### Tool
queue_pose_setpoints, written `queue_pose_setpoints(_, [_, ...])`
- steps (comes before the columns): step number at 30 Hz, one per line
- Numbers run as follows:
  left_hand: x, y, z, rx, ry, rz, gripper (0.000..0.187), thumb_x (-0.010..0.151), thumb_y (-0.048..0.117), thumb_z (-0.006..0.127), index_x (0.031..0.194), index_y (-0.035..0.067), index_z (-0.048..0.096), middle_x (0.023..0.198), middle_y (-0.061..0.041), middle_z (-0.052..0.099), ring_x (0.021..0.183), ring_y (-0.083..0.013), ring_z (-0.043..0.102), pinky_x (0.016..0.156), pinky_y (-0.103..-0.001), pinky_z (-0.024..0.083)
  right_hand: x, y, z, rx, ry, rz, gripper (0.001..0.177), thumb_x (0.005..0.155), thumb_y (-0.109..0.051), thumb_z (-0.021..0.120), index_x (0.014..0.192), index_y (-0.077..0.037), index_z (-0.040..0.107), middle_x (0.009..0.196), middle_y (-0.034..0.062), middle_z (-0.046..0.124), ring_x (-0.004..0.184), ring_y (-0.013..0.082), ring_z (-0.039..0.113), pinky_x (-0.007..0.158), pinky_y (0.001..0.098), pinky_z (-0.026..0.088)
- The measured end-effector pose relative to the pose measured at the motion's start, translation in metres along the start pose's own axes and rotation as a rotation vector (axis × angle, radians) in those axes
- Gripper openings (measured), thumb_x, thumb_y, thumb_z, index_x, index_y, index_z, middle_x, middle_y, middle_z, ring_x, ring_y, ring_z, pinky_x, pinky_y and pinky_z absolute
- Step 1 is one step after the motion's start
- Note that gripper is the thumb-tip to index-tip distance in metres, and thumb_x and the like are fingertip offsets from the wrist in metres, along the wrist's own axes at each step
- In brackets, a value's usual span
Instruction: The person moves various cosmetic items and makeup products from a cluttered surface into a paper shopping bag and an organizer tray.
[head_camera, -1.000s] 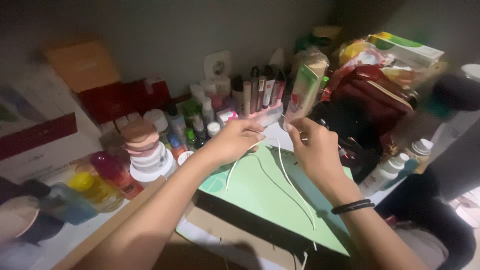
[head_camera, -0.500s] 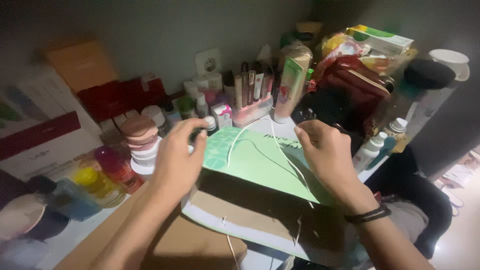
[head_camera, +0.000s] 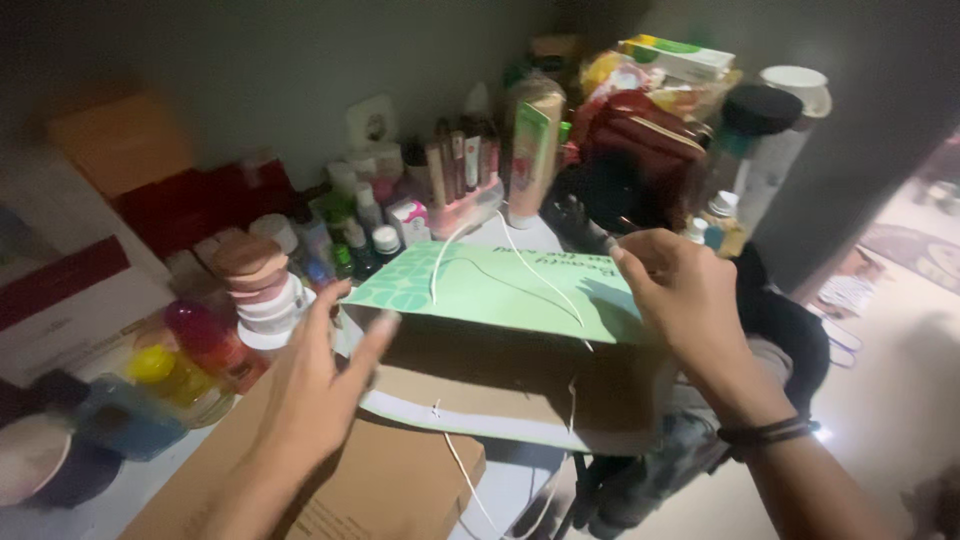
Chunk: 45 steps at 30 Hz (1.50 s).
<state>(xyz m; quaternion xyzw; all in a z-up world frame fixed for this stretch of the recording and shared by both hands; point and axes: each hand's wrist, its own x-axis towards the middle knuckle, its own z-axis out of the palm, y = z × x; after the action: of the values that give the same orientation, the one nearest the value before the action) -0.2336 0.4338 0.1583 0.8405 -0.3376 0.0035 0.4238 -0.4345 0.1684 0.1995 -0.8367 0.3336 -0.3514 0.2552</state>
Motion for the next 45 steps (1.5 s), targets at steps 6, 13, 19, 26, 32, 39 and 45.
queue_pose_setpoints(6, [-0.006,-0.028,0.036,-0.096,0.007,0.25,0.084,0.096,0.026,0.067,0.156,-0.004,0.017,0.154,-0.038,0.035,0.145,-0.0498,0.036,0.115,-0.05,0.031,-0.049,-0.019,-0.023,0.026,0.112,0.081,0.028,0.097,-0.025,0.069,0.112,-0.002,0.075,0.098,0.0134,0.079,0.087,0.0206,0.078,0.076,0.0327,0.06])
queue_pose_setpoints(13, [-0.014,-0.038,0.045,-0.062,0.045,0.167,0.084,0.095,0.017,0.061,0.159,-0.003,0.012,0.152,-0.039,0.037,0.138,-0.0526,0.041,0.111,-0.052,0.036,-0.093,-0.023,-0.038,-0.028,0.176,0.052,0.024,0.099,-0.023,0.066,0.109,-0.003,0.076,0.097,0.0108,0.078,0.087,0.0172,0.077,0.072,0.0303,0.06])
queue_pose_setpoints(19, [-0.038,-0.055,0.048,0.026,0.109,0.145,0.065,0.099,0.026,0.06,0.149,-0.007,0.036,0.139,-0.034,0.054,0.127,-0.0498,0.053,0.103,-0.052,0.043,-0.095,-0.011,-0.054,-0.104,0.144,0.107,0.025,0.1,-0.027,0.068,0.107,-0.005,0.077,0.09,0.0112,0.079,0.081,0.017,0.076,0.072,0.0323,0.058])
queue_pose_setpoints(26, [-0.051,-0.044,0.043,0.036,0.044,-0.007,0.043,0.102,0.032,0.054,0.131,0.001,0.063,0.092,-0.031,0.069,0.09,-0.0479,0.069,0.077,-0.054,0.052,-0.103,-0.002,-0.065,-0.002,0.193,-0.091,0.026,0.099,-0.025,0.071,0.106,0.0,0.071,0.091,0.0099,0.074,0.078,0.015,0.071,0.068,0.0287,0.056])
queue_pose_setpoints(32, [-0.042,-0.045,0.045,0.046,-0.018,-0.122,0.048,0.105,0.041,0.049,0.131,0.001,0.061,0.091,-0.031,0.07,0.09,-0.0467,0.07,0.08,-0.054,0.052,-0.126,-0.007,-0.066,0.029,0.101,-0.046,0.025,0.095,-0.024,0.075,0.101,-0.001,0.065,0.082,0.0068,0.068,0.066,0.0136,0.062,0.059,0.0289,0.051])
queue_pose_setpoints(39, [-0.031,-0.036,0.056,0.066,0.225,0.419,0.064,0.115,0.037,0.049,0.149,-0.016,0.035,0.11,-0.04,0.062,0.099,-0.0549,0.062,0.085,-0.059,0.049,-0.142,0.001,-0.071,0.153,-0.062,-0.081,0.022,0.096,-0.023,0.07,0.103,-0.002,0.069,0.085,0.0061,0.075,0.072,0.0113,0.071,0.065,0.0254,0.056])
queue_pose_setpoints(45, [-0.024,0.006,0.045,0.15,0.095,0.135,0.027,0.104,0.02,0.055,0.118,-0.004,0.057,0.103,-0.032,0.068,0.098,-0.0527,0.064,0.083,-0.06,0.048,-0.142,0.006,-0.077,0.124,-0.231,-0.031,0.025,0.097,-0.021,0.065,0.115,-0.006,0.072,0.098,0.0071,0.079,0.085,0.014,0.077,0.076,0.0276,0.061])
